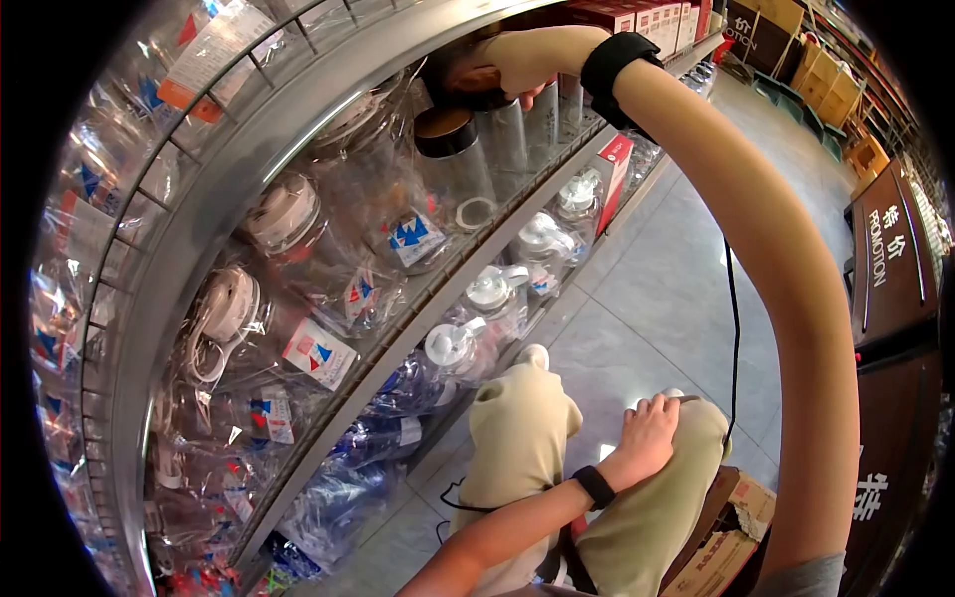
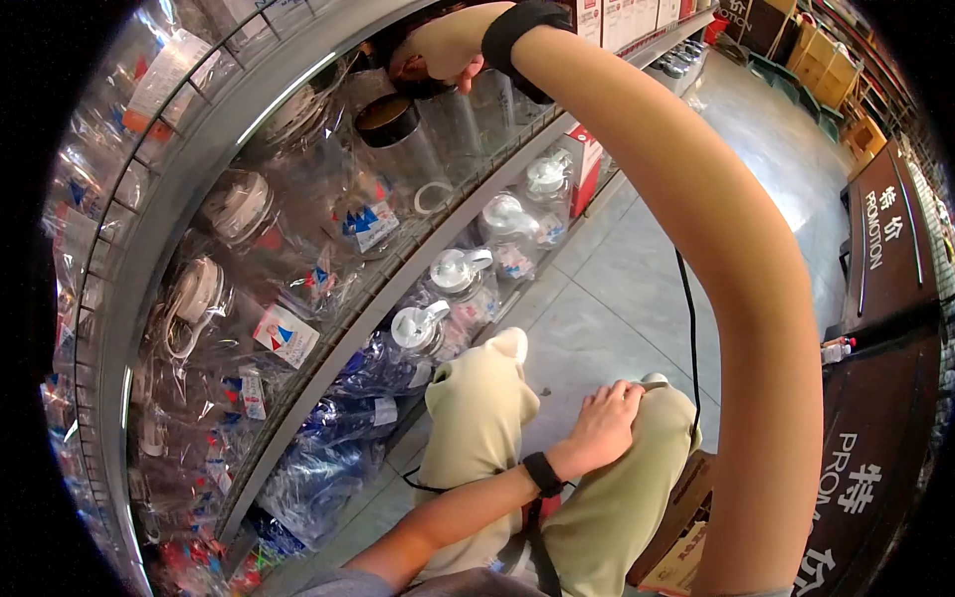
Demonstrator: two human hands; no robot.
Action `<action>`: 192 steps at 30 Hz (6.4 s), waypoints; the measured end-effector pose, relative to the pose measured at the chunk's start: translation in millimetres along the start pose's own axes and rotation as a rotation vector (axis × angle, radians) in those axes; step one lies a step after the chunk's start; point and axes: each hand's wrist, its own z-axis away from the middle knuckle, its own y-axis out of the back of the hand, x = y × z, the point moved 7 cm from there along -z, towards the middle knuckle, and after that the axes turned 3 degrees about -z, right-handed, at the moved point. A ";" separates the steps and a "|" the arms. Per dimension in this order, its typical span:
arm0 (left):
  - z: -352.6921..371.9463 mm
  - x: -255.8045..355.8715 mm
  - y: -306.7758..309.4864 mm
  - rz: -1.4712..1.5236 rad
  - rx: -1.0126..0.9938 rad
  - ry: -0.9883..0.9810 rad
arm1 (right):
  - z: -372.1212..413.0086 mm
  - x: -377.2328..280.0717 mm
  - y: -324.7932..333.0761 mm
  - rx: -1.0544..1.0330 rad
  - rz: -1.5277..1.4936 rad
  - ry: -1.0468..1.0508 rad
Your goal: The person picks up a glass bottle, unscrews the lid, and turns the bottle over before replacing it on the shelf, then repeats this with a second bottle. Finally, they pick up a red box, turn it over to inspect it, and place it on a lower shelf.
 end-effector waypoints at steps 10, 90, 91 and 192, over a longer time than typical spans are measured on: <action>-0.6 1.4 3.0 0.035 -0.017 -0.002 | 0.9 -14.2 -2.6 0.087 0.053 0.330; -87.6 37.4 8.1 0.404 -0.152 -0.341 | 619.9 24.1 -242.8 0.594 -0.444 -0.813; -73.8 53.5 36.4 0.521 -0.128 -0.323 | 627.7 21.1 -245.7 0.600 -0.435 -0.813; -229.5 64.1 44.8 1.258 -0.572 -0.096 | 384.3 327.8 -192.5 1.129 -1.537 -0.809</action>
